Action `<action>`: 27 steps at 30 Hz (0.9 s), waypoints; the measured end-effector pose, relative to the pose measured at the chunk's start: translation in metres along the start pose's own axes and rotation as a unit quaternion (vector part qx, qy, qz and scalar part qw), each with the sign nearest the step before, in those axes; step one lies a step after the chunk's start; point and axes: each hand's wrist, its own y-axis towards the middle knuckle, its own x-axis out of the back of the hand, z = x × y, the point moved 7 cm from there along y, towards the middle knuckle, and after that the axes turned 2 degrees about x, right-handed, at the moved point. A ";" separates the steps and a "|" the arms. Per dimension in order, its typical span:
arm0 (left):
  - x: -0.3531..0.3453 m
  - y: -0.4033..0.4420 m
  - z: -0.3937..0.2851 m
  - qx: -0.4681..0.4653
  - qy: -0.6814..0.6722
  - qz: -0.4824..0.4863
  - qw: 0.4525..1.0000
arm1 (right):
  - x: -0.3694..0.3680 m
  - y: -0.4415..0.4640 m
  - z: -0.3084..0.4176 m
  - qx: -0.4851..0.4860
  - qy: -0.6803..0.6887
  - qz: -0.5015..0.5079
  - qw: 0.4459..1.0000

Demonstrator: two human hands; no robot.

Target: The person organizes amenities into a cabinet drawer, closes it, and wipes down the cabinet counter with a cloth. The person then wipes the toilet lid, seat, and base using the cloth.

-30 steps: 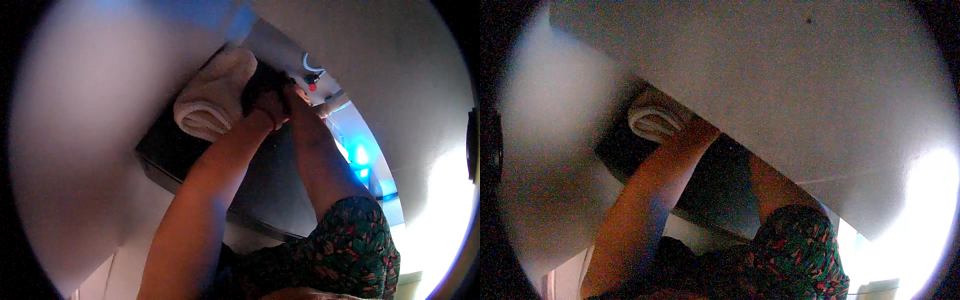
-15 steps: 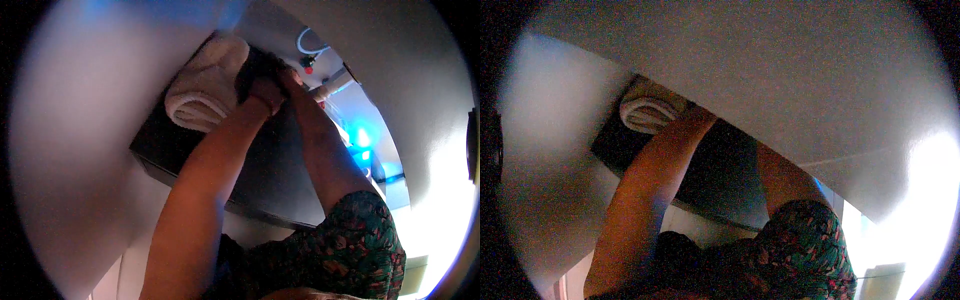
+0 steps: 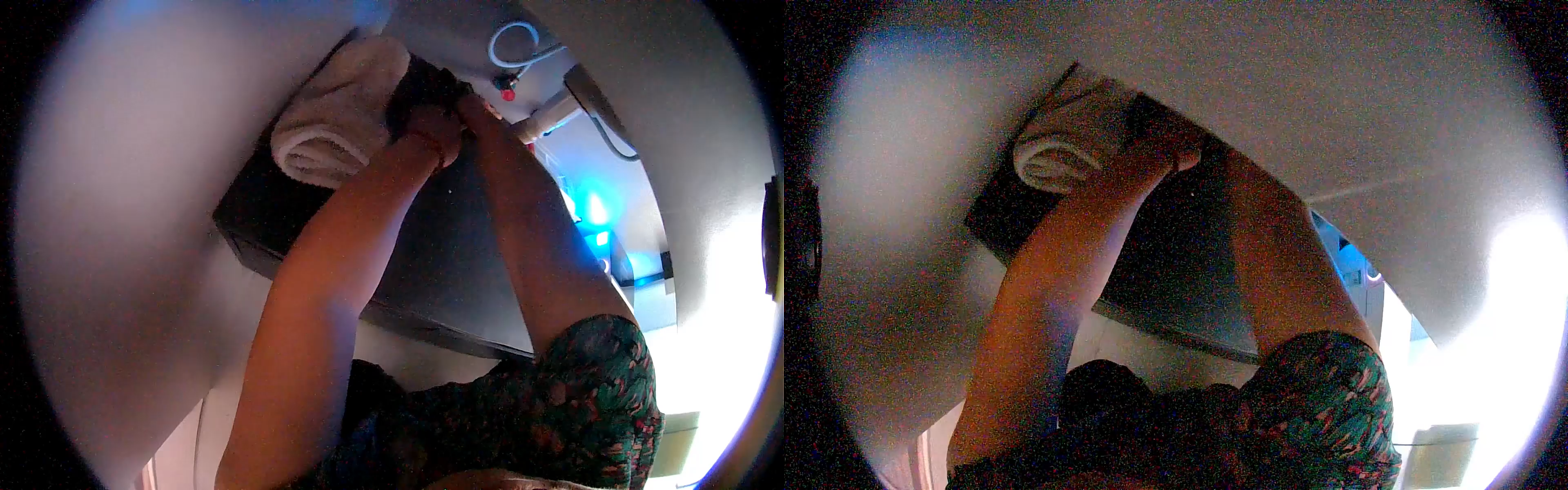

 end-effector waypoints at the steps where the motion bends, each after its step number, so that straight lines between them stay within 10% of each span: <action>1: -0.028 0.012 0.008 0.018 0.025 0.121 0.992 | -0.001 0.004 0.000 0.004 -0.010 -0.006 1.000; 9: -0.014 0.024 0.028 0.048 -0.014 0.059 0.997 | -0.029 0.003 0.019 0.210 -0.105 -0.219 0.947; 11: -0.009 0.017 0.030 0.089 -0.078 0.100 0.988 | 0.004 -0.039 0.043 0.190 -0.098 -0.072 0.974; 13: -0.004 0.004 0.030 0.067 -0.028 0.128 0.989 | 0.047 -0.088 0.070 0.274 0.078 -0.272 0.919; 16: 0.008 -0.023 0.012 0.016 0.059 0.177 0.982 | 0.047 -0.110 0.089 0.178 0.086 -0.112 0.974; 21: -0.016 -0.122 -0.083 -0.007 0.097 0.003 0.995 | 0.080 -0.260 0.090 0.178 0.151 -0.184 0.955; 27: 0.022 -0.211 -0.145 -0.061 0.140 0.008 0.988 | 0.116 -0.357 0.110 0.177 0.235 -0.178 0.939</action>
